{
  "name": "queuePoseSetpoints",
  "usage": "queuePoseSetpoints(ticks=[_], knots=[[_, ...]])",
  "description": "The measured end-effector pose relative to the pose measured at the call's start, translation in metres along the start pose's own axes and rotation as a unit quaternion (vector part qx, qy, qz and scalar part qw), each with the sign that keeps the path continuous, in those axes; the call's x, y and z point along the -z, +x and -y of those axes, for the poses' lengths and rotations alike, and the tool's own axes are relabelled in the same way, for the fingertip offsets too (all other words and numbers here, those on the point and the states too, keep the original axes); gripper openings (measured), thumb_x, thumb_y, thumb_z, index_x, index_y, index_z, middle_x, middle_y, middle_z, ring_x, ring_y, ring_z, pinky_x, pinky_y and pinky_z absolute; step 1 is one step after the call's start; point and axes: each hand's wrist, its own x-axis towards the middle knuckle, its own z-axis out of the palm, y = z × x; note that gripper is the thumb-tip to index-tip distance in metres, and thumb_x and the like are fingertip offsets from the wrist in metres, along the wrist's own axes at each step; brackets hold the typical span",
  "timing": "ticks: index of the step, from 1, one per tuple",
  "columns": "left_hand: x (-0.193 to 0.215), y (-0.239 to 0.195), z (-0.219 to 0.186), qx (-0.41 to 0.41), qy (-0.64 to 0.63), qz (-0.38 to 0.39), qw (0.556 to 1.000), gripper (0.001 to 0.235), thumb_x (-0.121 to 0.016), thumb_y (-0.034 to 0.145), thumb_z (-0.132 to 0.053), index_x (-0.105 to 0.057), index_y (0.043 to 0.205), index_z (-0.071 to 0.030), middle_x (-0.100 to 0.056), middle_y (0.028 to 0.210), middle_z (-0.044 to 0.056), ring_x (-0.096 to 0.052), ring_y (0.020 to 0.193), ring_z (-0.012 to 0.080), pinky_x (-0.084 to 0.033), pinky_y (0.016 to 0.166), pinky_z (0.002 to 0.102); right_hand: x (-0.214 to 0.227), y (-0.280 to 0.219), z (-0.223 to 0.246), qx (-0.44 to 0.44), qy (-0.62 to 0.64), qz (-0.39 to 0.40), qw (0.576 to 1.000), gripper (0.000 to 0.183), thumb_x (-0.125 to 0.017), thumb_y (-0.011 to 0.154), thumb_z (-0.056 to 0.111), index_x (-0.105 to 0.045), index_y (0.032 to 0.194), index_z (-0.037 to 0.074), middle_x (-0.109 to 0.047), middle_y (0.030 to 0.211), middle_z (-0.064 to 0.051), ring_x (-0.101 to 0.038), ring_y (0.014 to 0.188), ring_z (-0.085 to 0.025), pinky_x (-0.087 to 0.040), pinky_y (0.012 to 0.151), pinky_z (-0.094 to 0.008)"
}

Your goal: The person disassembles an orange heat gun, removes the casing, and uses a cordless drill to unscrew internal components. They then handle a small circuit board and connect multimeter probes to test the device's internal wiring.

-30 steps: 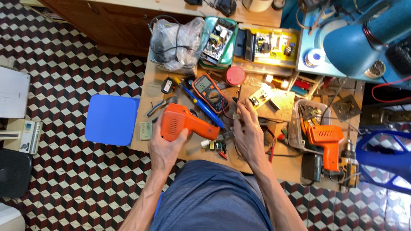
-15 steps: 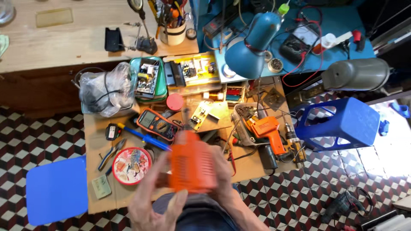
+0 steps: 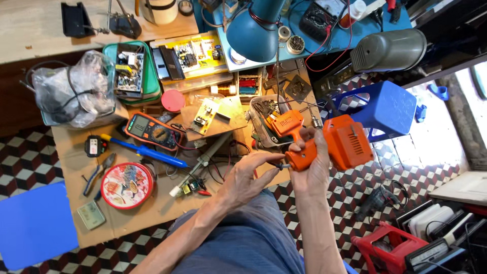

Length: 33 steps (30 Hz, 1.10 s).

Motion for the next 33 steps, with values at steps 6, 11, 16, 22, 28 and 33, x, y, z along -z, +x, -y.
queuePoseSetpoints(ticks=[6, 11, 16, 22, 28, 33], knots=[[-0.029, 0.004, 0.015, 0.179, -0.019, -0.019, 0.984, 0.030, -0.075, 0.092, -0.017, -0.075, 0.121, -0.011, -0.080, 0.099, 0.004, -0.072, 0.082, 0.0100, -0.057, 0.072, 0.026, 0.036, 0.051, -0.006, -0.101, 0.001, -0.033, 0.994, 0.027, -0.073, 0.096, 0.018, -0.061, 0.112, 0.001, -0.064, 0.102, -0.009, -0.057, 0.077, -0.013, -0.052, 0.068, -0.026], [-0.055, 0.010, 0.031, 0.249, -0.063, -0.091, 0.962, 0.030, -0.073, 0.093, -0.015, -0.073, 0.122, -0.007, -0.080, 0.095, 0.005, -0.070, 0.085, 0.0068, -0.058, 0.075, 0.025, 0.055, 0.093, -0.019, -0.161, -0.027, -0.025, 0.986, 0.023, -0.071, 0.096, 0.021, -0.061, 0.109, 0.005, -0.064, 0.100, -0.011, -0.057, 0.077, -0.012, -0.052, 0.067, -0.026], [-0.078, 0.012, 0.045, 0.268, -0.077, -0.135, 0.951, 0.026, -0.071, 0.095, -0.014, -0.070, 0.118, -0.002, -0.079, 0.100, 0.005, -0.072, 0.090, 0.0078, -0.059, 0.081, 0.026, 0.071, 0.122, -0.027, -0.233, -0.028, -0.032, 0.972, 0.020, -0.069, 0.097, 0.022, -0.059, 0.103, 0.006, -0.064, 0.097, -0.010, -0.057, 0.077, -0.012, -0.053, 0.067, -0.026], [-0.101, 0.012, 0.050, 0.282, -0.071, -0.187, 0.938, 0.026, -0.069, 0.096, -0.015, -0.070, 0.119, -0.004, -0.079, 0.103, 0.005, -0.073, 0.092, 0.0075, -0.059, 0.082, 0.026, 0.087, 0.136, -0.028, -0.263, -0.055, 0.014, 0.963, 0.022, -0.068, 0.099, 0.022, -0.059, 0.103, 0.003, -0.064, 0.095, -0.009, -0.057, 0.079, -0.012, -0.053, 0.069, -0.027], [-0.094, 0.015, 0.048, 0.299, -0.057, -0.175, 0.936, 0.025, -0.064, 0.100, -0.020, -0.070, 0.121, -0.006, -0.079, 0.102, 0.003, -0.069, 0.087, 0.0067, -0.056, 0.073, 0.026, 0.086, 0.143, -0.036, -0.287, -0.061, 0.015, 0.956, 0.020, -0.066, 0.101, 0.022, -0.059, 0.101, 0.003, -0.063, 0.094, -0.008, -0.056, 0.078, -0.013, -0.053, 0.069, -0.027], [-0.089, 0.015, 0.045, 0.332, -0.069, -0.136, 0.931, 0.031, -0.064, 0.099, -0.022, -0.066, 0.127, -0.009, -0.078, 0.096, 0.001, -0.067, 0.083, 0.0059, -0.056, 0.072, 0.025, 0.082, 0.142, -0.036, -0.302, -0.102, 0.007, 0.948, 0.018, -0.064, 0.100, 0.021, -0.061, 0.103, 0.004, -0.064, 0.094, -0.008, -0.056, 0.077, -0.012, -0.052, 0.067, -0.027]])
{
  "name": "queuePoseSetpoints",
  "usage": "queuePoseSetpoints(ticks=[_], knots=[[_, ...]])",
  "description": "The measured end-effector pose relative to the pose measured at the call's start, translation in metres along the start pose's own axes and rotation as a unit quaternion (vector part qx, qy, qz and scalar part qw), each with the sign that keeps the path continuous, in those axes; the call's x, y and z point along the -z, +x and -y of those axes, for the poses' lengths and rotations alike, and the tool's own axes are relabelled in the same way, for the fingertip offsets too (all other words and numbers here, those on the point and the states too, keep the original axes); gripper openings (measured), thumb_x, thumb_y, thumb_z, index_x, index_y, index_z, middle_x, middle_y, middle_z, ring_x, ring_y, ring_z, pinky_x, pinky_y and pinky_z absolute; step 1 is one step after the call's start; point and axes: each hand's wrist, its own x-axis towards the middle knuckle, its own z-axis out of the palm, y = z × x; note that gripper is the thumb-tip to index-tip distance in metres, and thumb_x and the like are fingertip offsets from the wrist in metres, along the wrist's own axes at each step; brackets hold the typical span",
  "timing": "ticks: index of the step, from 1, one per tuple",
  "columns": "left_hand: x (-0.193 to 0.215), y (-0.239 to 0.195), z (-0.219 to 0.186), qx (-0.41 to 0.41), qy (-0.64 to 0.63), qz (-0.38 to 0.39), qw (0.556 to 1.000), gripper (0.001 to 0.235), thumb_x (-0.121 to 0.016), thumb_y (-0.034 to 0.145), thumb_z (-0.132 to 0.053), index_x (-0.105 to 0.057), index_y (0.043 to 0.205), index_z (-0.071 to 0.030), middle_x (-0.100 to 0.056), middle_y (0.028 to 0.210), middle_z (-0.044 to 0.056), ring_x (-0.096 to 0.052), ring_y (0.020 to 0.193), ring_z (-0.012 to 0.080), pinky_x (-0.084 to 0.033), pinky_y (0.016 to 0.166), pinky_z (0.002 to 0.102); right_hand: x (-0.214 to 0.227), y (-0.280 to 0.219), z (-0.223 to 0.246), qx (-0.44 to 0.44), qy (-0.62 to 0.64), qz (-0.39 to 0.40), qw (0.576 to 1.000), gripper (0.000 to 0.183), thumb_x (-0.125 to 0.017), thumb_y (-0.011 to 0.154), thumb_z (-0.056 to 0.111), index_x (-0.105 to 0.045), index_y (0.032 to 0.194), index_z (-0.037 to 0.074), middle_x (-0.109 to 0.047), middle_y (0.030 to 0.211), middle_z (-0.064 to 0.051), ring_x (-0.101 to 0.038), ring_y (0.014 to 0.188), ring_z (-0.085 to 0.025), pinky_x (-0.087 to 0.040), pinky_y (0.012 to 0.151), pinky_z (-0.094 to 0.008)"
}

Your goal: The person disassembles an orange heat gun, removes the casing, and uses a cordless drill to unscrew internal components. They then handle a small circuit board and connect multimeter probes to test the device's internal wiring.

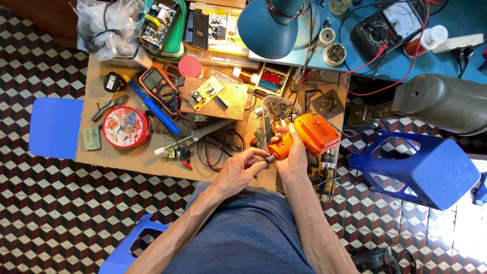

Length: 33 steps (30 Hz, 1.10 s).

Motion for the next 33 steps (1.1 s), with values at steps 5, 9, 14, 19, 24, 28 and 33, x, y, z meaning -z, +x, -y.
queuePoseSetpoints(ticks=[5, 9, 14, 19, 24, 28, 33], knots=[[0.007, 0.008, 0.001, 0.004, -0.031, 0.053, 0.998, 0.038, -0.065, 0.099, -0.021, -0.063, 0.134, -0.008, -0.076, 0.091, 0.005, -0.064, 0.080, 0.0063, -0.057, 0.073, 0.025, -0.002, 0.001, 0.004, -0.017, -0.007, -0.001, 1.000, 0.020, -0.066, 0.100, 0.023, -0.059, 0.102, 0.004, -0.065, 0.096, -0.009, -0.055, 0.076, -0.012, -0.051, 0.067, -0.027], [0.009, 0.011, -0.002, -0.013, -0.024, 0.040, 0.999, 0.033, -0.067, 0.097, -0.018, -0.066, 0.126, -0.003, -0.079, 0.101, 0.003, -0.067, 0.087, 0.0057, -0.056, 0.076, 0.025, 0.001, 0.006, 0.009, -0.009, 0.018, -0.003, 1.000, 0.023, -0.066, 0.099, 0.023, -0.061, 0.104, 0.002, -0.067, 0.098, -0.011, -0.057, 0.077, -0.013, -0.053, 0.067, -0.027], [0.006, 0.017, -0.015, -0.014, 0.029, 0.011, 0.999, 0.026, -0.069, 0.094, -0.019, -0.074, 0.114, -0.004, -0.080, 0.099, 0.004, -0.072, 0.091, 0.0039, -0.058, 0.078, 0.023, 0.013, 0.015, 0.018, -0.035, 0.091, -0.002, 0.995, 0.024, -0.068, 0.100, 0.021, -0.060, 0.105, -0.001, -0.066, 0.098, -0.012, -0.058, 0.078, -0.014, -0.054, 0.068, -0.026], [0.005, 0.020, -0.030, 0.025, 0.037, 0.010, 0.999, 0.027, -0.069, 0.093, -0.022, -0.075, 0.114, -0.006, -0.081, 0.091, 0.005, -0.070, 0.076, 0.0072, -0.057, 0.070, 0.025, 0.019, 0.021, 0.017, -0.041, 0.118, -0.023, 0.992, 0.024, -0.068, 0.099, 0.022, -0.059, 0.104, 0.001, -0.066, 0.098, -0.013, -0.058, 0.076, -0.014, -0.055, 0.067, -0.026], [0.007, 0.022, -0.033, 0.033, 0.061, 0.001, 0.998, 0.027, -0.070, 0.092, -0.023, -0.076, 0.113, -0.007, -0.081, 0.091, 0.005, -0.071, 0.074, 0.0090, -0.058, 0.067, 0.026, 0.016, 0.023, 0.015, -0.027, 0.114, -0.029, 0.993, 0.025, -0.068, 0.099, 0.021, -0.060, 0.104, -0.002, -0.066, 0.098, -0.015, -0.060, 0.076, -0.015, -0.055, 0.066, -0.026], [0.009, 0.023, -0.027, 0.003, 0.060, -0.009, 0.998, 0.026, -0.070, 0.092, -0.022, -0.077, 0.112, -0.007, -0.082, 0.095, 0.007, -0.076, 0.085, 0.0091, -0.060, 0.072, 0.026, 0.011, 0.018, 0.013, -0.030, 0.116, -0.042, 0.992, 0.023, -0.068, 0.099, 0.022, -0.059, 0.103, 0.001, -0.066, 0.098, -0.014, -0.059, 0.076, -0.015, -0.055, 0.067, -0.026], [0.011, 0.021, -0.024, -0.016, 0.063, -0.006, 0.998, 0.025, -0.069, 0.093, -0.022, -0.077, 0.112, -0.007, -0.082, 0.098, 0.007, -0.077, 0.090, 0.0089, -0.061, 0.078, 0.025, 0.006, 0.010, 0.011, -0.025, 0.106, -0.038, 0.993, 0.023, -0.067, 0.099, 0.022, -0.059, 0.103, 0.000, -0.065, 0.099, -0.014, -0.058, 0.077, -0.014, -0.055, 0.068, -0.026]])
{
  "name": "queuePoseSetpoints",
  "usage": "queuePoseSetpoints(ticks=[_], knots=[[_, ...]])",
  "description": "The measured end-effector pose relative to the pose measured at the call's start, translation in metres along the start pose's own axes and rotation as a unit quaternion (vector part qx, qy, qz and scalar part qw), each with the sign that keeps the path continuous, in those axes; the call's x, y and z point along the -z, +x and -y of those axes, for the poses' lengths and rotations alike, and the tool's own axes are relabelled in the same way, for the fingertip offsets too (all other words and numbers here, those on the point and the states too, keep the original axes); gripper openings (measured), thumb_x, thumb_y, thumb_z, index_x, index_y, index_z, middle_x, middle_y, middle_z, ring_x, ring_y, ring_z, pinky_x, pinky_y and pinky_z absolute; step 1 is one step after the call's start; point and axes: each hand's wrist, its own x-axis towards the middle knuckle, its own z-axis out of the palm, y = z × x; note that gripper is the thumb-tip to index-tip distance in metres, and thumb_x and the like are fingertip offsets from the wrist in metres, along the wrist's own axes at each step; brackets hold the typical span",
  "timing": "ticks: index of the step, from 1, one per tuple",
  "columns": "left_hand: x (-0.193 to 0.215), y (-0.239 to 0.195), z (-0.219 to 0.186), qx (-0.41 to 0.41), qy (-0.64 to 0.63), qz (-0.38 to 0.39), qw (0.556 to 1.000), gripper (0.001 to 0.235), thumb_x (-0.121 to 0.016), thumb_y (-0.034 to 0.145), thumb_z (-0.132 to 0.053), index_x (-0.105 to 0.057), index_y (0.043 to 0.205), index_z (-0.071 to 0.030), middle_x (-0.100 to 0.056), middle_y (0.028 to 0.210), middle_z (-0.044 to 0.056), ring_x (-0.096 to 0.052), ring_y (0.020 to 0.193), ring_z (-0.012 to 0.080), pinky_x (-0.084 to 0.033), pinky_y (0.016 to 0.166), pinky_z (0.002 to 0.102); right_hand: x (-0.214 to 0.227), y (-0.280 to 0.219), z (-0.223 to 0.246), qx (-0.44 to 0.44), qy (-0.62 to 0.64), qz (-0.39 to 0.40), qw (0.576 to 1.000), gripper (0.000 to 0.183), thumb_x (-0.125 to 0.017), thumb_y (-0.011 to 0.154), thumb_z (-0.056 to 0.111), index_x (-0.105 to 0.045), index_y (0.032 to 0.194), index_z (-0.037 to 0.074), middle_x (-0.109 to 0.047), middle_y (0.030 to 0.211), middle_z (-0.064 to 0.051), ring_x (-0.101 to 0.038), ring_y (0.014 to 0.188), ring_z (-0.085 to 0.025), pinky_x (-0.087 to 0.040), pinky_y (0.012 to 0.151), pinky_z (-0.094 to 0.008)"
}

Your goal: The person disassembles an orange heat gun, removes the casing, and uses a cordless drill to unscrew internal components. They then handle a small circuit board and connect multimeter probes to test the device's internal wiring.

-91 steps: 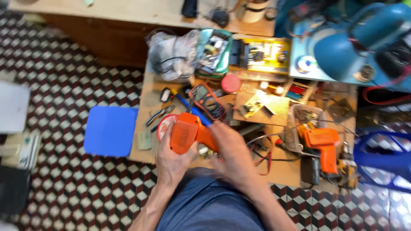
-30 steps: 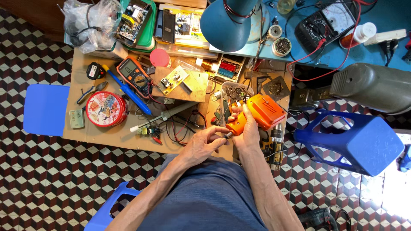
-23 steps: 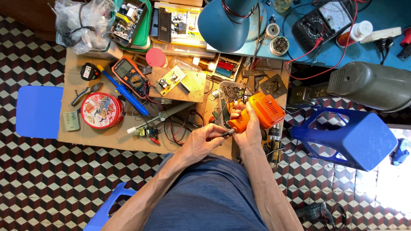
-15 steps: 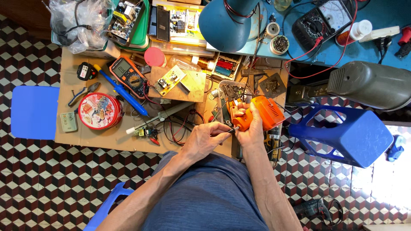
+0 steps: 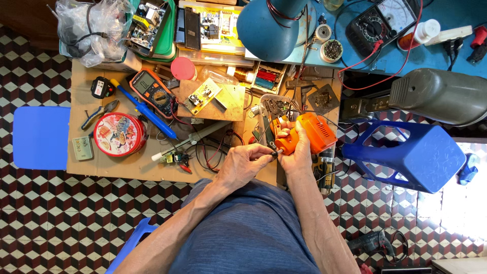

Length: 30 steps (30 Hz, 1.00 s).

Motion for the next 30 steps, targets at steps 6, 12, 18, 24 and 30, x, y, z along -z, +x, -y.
queuePoseSetpoints(ticks=[6, 12, 18, 24, 30], knots=[[0.002, -0.003, 0.000, 0.047, -0.006, 0.026, 0.999, 0.024, -0.069, 0.092, -0.021, -0.076, 0.110, -0.007, -0.082, 0.096, 0.007, -0.077, 0.086, 0.0127, -0.061, 0.074, 0.028, 0.006, 0.000, -0.001, 0.018, -0.030, 0.000, 0.999, 0.021, -0.065, 0.100, 0.022, -0.058, 0.103, 0.002, -0.064, 0.098, -0.012, -0.057, 0.076, -0.013, -0.054, 0.068, -0.026], [0.006, 0.000, 0.023, -0.039, 0.060, 0.065, 0.995, 0.029, -0.071, 0.090, -0.020, -0.074, 0.114, -0.004, -0.079, 0.106, 0.010, -0.075, 0.098, 0.0129, -0.059, 0.086, 0.030, 0.011, -0.030, -0.001, 0.028, -0.151, 0.117, 0.981, 0.019, -0.066, 0.101, 0.021, -0.059, 0.110, 0.006, -0.062, 0.090, -0.003, -0.055, 0.069, -0.012, -0.051, 0.059, -0.026], [0.005, 0.023, 0.054, 0.039, -0.042, -0.018, 0.998, 0.038, -0.069, 0.093, -0.021, -0.068, 0.126, -0.004, -0.078, 0.111, 0.008, -0.074, 0.094, 0.0126, -0.059, 0.082, 0.029, 0.002, -0.076, 0.006, 0.073, -0.316, 0.097, 0.941, 0.028, -0.068, 0.094, 0.015, -0.059, 0.116, -0.001, -0.072, 0.092, -0.014, -0.059, 0.057, -0.014, -0.049, 0.050, -0.030], [0.020, 0.058, 0.052, 0.000, -0.267, -0.077, 0.961, 0.042, -0.065, 0.098, -0.018, -0.060, 0.136, 0.000, -0.075, 0.118, 0.008, -0.069, 0.103, 0.0131, -0.057, 0.085, 0.027, -0.012, -0.094, 0.004, 0.025, -0.346, 0.128, 0.929, 0.031, -0.069, 0.090, 0.014, -0.062, 0.114, -0.004, -0.072, 0.091, -0.016, -0.060, 0.053, -0.014, -0.049, 0.044, -0.029], [0.035, 0.054, 0.041, -0.009, -0.298, -0.064, 0.952, 0.044, -0.065, 0.098, -0.018, -0.058, 0.138, 0.000, -0.072, 0.124, 0.008, -0.069, 0.112, 0.0131, -0.057, 0.095, 0.026, -0.021, -0.096, 0.001, 0.009, -0.386, 0.110, 0.916, 0.031, -0.070, 0.088, 0.014, -0.064, 0.112, -0.004, -0.073, 0.090, -0.017, -0.060, 0.050, -0.013, -0.048, 0.039, -0.027]])
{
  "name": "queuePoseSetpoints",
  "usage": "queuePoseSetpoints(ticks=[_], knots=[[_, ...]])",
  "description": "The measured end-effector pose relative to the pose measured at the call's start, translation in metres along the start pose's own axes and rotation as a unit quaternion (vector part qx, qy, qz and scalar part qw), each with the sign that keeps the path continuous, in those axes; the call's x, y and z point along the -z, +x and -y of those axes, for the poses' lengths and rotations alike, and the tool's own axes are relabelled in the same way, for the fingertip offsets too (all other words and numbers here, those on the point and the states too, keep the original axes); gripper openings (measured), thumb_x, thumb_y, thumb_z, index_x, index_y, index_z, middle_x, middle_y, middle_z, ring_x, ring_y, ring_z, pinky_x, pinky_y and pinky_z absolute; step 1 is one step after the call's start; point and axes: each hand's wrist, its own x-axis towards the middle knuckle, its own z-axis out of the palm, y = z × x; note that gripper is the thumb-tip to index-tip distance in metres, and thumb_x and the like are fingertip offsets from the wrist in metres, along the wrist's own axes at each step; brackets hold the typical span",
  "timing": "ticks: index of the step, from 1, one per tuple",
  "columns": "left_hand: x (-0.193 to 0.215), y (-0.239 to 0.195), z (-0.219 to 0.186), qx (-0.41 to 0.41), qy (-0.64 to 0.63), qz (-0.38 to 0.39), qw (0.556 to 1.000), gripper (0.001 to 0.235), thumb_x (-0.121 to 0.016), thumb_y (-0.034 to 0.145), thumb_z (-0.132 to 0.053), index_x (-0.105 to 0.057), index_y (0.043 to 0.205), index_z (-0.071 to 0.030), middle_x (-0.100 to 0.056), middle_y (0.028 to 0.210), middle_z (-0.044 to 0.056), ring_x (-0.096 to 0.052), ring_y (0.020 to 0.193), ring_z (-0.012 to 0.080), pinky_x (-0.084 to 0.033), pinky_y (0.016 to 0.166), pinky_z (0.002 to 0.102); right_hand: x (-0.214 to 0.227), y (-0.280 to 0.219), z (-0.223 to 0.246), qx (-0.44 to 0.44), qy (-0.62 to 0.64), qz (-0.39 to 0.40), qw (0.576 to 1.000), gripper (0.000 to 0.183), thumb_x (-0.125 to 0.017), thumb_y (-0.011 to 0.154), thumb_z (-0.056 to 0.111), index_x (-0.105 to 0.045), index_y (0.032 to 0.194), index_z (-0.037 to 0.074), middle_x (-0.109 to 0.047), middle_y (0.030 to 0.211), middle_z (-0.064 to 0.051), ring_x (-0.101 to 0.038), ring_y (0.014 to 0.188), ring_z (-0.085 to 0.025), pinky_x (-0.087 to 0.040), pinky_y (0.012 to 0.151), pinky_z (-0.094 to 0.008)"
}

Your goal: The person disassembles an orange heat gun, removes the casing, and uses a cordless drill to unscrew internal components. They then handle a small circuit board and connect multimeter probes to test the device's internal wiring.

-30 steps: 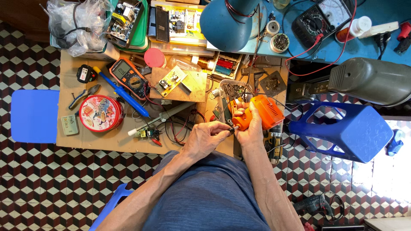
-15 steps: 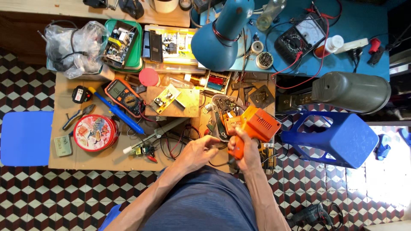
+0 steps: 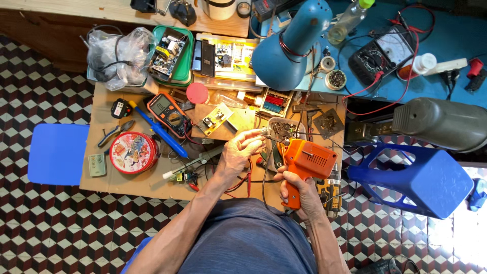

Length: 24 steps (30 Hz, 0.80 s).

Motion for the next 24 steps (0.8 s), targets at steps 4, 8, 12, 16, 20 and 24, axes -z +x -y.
queuePoseSetpoints(ticks=[4, 8, 12, 16, 20, 24], knots=[[0.000, 0.000, -0.003, 0.057, -0.095, -0.025, 0.994, 0.042, -0.067, 0.097, -0.019, -0.061, 0.134, 0.000, -0.073, 0.116, 0.010, -0.072, 0.104, 0.0155, -0.058, 0.090, 0.027, -0.002, 0.001, 0.004, 0.015, -0.074, 0.001, 0.997, 0.031, -0.070, 0.086, 0.013, -0.063, 0.112, -0.003, -0.074, 0.091, -0.017, -0.060, 0.050, -0.013, -0.050, 0.039, -0.028], [0.002, -0.002, 0.001, 0.101, -0.129, -0.037, 0.986, 0.037, -0.069, 0.096, -0.020, -0.066, 0.127, 0.000, -0.074, 0.110, 0.008, -0.072, 0.098, 0.0144, -0.058, 0.089, 0.026, 0.001, 0.003, 0.007, -0.015, -0.077, 0.017, 0.997, 0.031, -0.069, 0.087, 0.014, -0.064, 0.113, -0.003, -0.074, 0.091, -0.017, -0.061, 0.050, -0.012, -0.050, 0.040, -0.027], [0.012, -0.003, 0.004, 0.059, -0.054, -0.029, 0.996, 0.031, -0.067, 0.098, -0.020, -0.069, 0.121, 0.001, -0.075, 0.107, 0.008, -0.073, 0.093, 0.0136, -0.058, 0.086, 0.025, 0.005, 0.007, 0.007, -0.050, -0.043, 0.034, 0.997, 0.031, -0.069, 0.088, 0.013, -0.064, 0.114, -0.004, -0.073, 0.089, -0.018, -0.062, 0.050, -0.013, -0.051, 0.040, -0.027], [0.020, -0.007, 0.005, 0.039, -0.026, -0.009, 0.999, 0.027, -0.067, 0.100, -0.019, -0.069, 0.119, 0.000, -0.075, 0.105, 0.009, -0.071, 0.092, 0.0121, -0.057, 0.085, 0.025, 0.005, 0.005, 0.008, -0.058, -0.057, 0.049, 0.995, 0.031, -0.068, 0.087, 0.011, -0.064, 0.113, -0.006, -0.073, 0.089, -0.018, -0.061, 0.048, -0.014, -0.050, 0.038, -0.027], [0.018, -0.014, 0.007, 0.081, -0.127, -0.033, 0.988, 0.027, -0.067, 0.099, -0.019, -0.067, 0.118, -0.001, -0.073, 0.104, 0.007, -0.072, 0.092, 0.0125, -0.059, 0.087, 0.026, 0.001, 0.005, 0.008, -0.048, -0.091, 0.049, 0.993, 0.033, -0.068, 0.086, 0.008, -0.064, 0.116, -0.004, -0.075, 0.094, -0.018, -0.063, 0.051, -0.014, -0.053, 0.042, -0.026], [0.013, -0.015, 0.007, 0.049, -0.113, -0.047, 0.991, 0.029, -0.067, 0.098, -0.019, -0.067, 0.120, 0.000, -0.074, 0.105, 0.007, -0.072, 0.094, 0.0116, -0.059, 0.089, 0.026, 0.001, 0.006, 0.010, -0.037, -0.104, 0.054, 0.992, 0.033, -0.068, 0.087, 0.008, -0.064, 0.117, -0.004, -0.074, 0.093, -0.019, -0.062, 0.050, -0.014, -0.052, 0.041, -0.026]])
